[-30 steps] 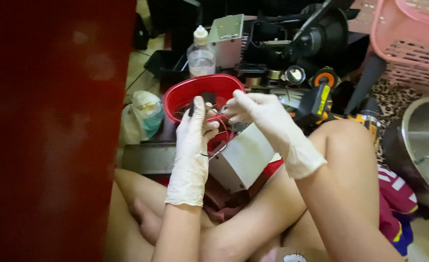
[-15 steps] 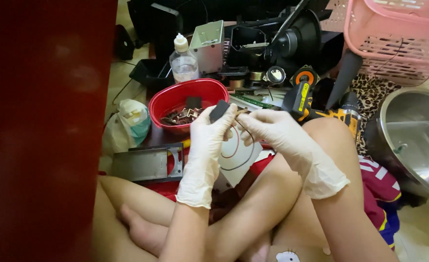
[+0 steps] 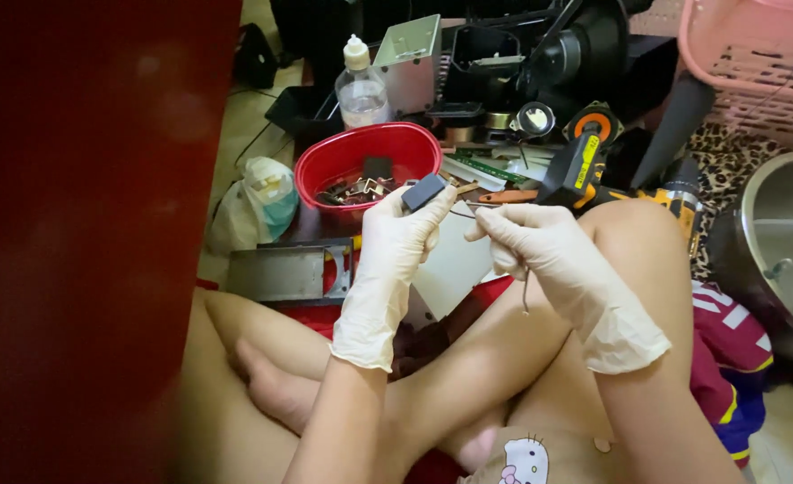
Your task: Connecting electrical wires to a socket and assembling the component into a plastic housing using a screwdriver.
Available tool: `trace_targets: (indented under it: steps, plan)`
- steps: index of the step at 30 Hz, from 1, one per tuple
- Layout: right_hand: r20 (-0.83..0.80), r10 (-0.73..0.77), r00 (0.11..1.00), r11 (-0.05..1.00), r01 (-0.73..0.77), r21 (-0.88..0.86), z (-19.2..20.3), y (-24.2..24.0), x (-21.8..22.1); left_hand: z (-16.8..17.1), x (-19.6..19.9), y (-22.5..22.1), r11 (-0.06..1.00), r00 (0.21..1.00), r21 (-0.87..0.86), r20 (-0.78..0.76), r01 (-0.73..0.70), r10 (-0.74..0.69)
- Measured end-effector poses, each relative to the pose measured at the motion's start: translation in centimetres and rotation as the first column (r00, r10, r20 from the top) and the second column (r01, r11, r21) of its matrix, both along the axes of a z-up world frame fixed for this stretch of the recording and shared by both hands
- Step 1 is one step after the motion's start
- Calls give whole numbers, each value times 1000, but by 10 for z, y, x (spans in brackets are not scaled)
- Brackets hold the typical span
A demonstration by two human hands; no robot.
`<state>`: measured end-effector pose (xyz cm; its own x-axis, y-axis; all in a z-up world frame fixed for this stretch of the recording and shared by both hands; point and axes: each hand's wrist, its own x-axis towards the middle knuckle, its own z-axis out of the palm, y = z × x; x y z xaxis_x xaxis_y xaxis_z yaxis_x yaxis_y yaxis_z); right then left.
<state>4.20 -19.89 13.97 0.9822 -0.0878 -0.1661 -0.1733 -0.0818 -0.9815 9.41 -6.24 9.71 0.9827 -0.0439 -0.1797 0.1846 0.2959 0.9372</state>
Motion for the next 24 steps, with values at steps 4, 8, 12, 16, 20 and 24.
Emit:
trace_targets:
  steps: [4,8,12,16,20,24]
  plan:
    - [-27,10,1000,1000,-10,-3,4,-4,-2,19,-9,8,999,999,41,-18,-27,28]
    - [-62,-6,998,995,0,-101,6,-10,-3,12,-3,9,999,1000,-51,15,-18,18]
    - [-148,15,989,983,-42,-177,19,-16,-7,7,0,9,998,994,-36,103,48,-44]
    - [-176,-84,981,930,14,-367,44,-4,-21,55,-32,14,963,971,169,80,211,-227]
    - [-160,109,981,938,-154,-311,53,-8,-29,70,-50,13,764,853,454,17,458,-521]
    - [-255,134,958,902,-224,-368,58,4,-41,87,-66,11,529,832,724,-112,442,-543]
